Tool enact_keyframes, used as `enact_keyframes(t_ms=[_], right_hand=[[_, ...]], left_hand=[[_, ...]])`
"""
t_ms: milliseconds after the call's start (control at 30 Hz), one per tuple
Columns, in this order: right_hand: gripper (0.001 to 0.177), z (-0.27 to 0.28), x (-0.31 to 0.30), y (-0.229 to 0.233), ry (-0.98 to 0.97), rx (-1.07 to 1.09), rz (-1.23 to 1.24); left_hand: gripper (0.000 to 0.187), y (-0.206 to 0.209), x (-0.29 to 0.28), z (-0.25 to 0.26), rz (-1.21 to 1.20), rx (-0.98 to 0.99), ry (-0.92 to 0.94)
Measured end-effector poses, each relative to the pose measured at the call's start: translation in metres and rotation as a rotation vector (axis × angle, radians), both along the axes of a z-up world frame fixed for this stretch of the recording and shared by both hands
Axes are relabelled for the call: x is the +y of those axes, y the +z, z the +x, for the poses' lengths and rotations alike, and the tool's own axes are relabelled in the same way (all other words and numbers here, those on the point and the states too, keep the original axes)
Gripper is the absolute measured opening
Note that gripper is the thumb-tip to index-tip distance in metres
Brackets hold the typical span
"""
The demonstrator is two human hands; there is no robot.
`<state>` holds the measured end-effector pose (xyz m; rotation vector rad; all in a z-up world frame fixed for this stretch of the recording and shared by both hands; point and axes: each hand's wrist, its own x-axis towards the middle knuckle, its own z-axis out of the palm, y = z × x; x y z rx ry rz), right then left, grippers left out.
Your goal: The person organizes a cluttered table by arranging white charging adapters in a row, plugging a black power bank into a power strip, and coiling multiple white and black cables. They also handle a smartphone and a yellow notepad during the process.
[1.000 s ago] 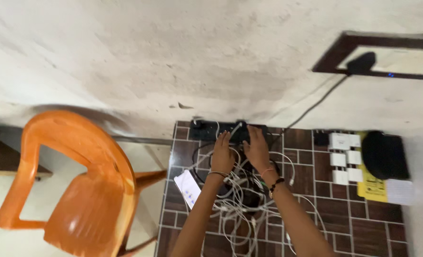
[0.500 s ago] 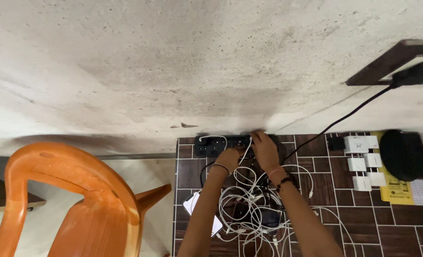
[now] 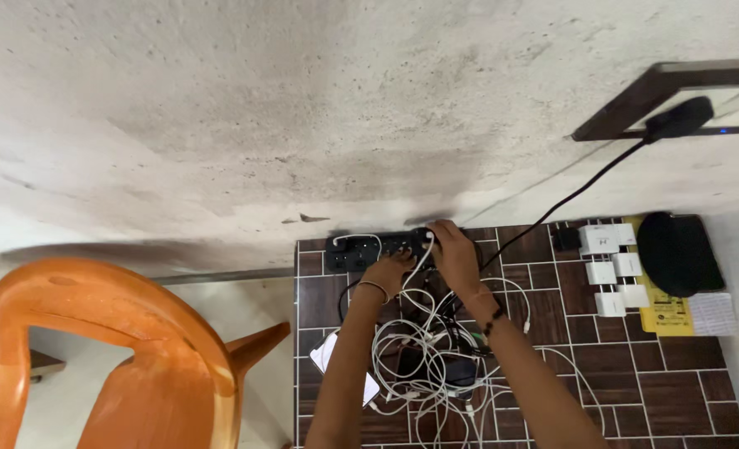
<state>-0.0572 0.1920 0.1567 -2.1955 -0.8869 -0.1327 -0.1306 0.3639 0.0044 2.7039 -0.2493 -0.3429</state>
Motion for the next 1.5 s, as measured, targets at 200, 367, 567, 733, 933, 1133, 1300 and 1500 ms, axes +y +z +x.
enact_keyframes(t_ms=[200, 367, 567, 733, 933, 1133, 1300, 1500], right_hand=[[0.043, -0.04, -0.027, 0.039, -0.057, 0.157, 0.112], [0.042, -0.075, -0.047, 0.041, -0.086, 0.003, 0.157], [0.042, -0.109, -0.076, 0.038, -0.073, 0.263, 0.203], [0.022, -0.139, -0.087, 0.057, -0.085, 0.171, 0.049], [0.017, -0.154, -0.1, 0.083, -0.012, 0.004, -0.135], [0.02, -0.157, -0.114, 0.078, 0.144, -0.142, -0.174], [0.017, -0.163, -0.109, 0.08, 0.134, -0.187, -0.126], [0.018, -0.159, -0.112, 0.069, 0.084, -0.223, -0.197]], left_hand=[[0.049, 0.033, -0.012, -0.004, -0.879, -0.342, 0.573], [0.055, 0.059, -0.055, -0.023, -1.68, 0.325, 1.064], [0.037, 0.131, -0.086, -0.062, -1.8, 0.164, 1.173], [0.044, 0.148, -0.116, -0.087, -1.872, 0.014, 1.291], [0.049, 0.173, -0.154, -0.114, -1.671, -0.009, 1.395], [0.042, 0.16, -0.175, -0.126, -1.619, -0.149, 1.604], [0.042, 0.154, -0.175, -0.117, -1.646, -0.285, 1.673], [0.038, 0.148, -0.182, -0.106, -1.595, -0.358, 1.689]])
